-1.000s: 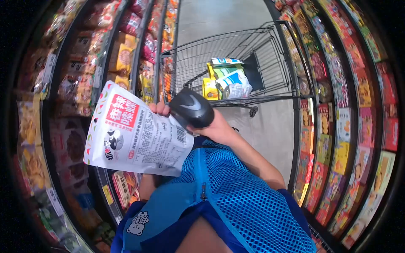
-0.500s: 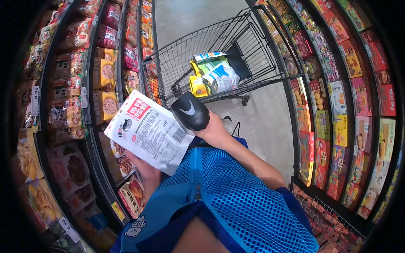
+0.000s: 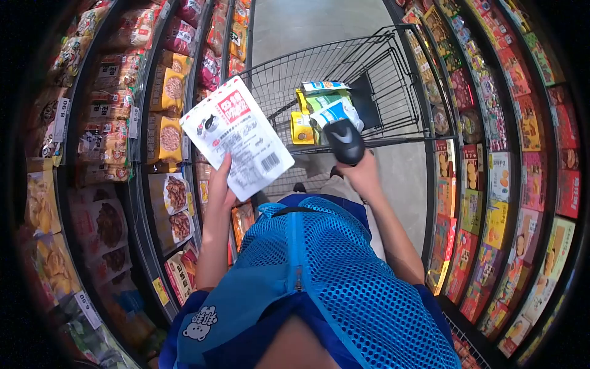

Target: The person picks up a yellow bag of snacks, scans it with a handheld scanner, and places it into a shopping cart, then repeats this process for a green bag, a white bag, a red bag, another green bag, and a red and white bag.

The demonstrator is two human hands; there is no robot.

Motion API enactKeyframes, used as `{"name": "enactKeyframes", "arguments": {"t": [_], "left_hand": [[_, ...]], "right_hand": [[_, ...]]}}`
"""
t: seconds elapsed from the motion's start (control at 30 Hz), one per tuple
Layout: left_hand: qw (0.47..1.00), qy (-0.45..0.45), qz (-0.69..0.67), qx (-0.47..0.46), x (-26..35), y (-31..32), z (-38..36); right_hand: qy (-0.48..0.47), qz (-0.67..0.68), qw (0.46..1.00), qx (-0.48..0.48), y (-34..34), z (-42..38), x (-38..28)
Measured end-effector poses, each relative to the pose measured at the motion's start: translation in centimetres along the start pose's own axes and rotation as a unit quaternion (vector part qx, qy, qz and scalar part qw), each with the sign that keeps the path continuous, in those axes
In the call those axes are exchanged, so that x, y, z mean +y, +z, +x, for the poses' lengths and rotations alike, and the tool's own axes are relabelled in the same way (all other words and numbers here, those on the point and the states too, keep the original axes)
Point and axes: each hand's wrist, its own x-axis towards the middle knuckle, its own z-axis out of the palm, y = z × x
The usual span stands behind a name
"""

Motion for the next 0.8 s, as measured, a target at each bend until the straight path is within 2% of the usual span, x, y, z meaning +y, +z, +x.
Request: {"name": "enactKeyframes", "arguments": {"t": [0.13, 0.27, 0.47, 0.57, 0.8], "left_hand": [[0.999, 0.037, 0.026, 0.007, 0.1, 0.7, 4.7], [0.997, 0.067, 0.024, -0.015, 0.1, 1.9, 9.0], [0.994, 0.092, 0.019, -0.06, -1.2, 3.3, 13.8], [0.992, 0.092, 0.043, -0.071, -2.2, 3.3, 15.2], [0.99, 0.075, 0.083, -0.089, -3.1, 5.4, 16.0]], "right_hand": [[0.083, 0.029, 0.995, 0.049, -5.6, 0.6, 3.5], [0.179, 0.054, 0.981, 0.044, -9.7, 0.2, 7.9], [0.26, 0.087, 0.962, -0.01, -8.5, 0.8, 9.8], [0.247, 0.103, 0.961, -0.075, -5.7, 2.0, 8.9], [0.155, 0.137, 0.96, -0.189, -1.5, 4.9, 0.3]]}}
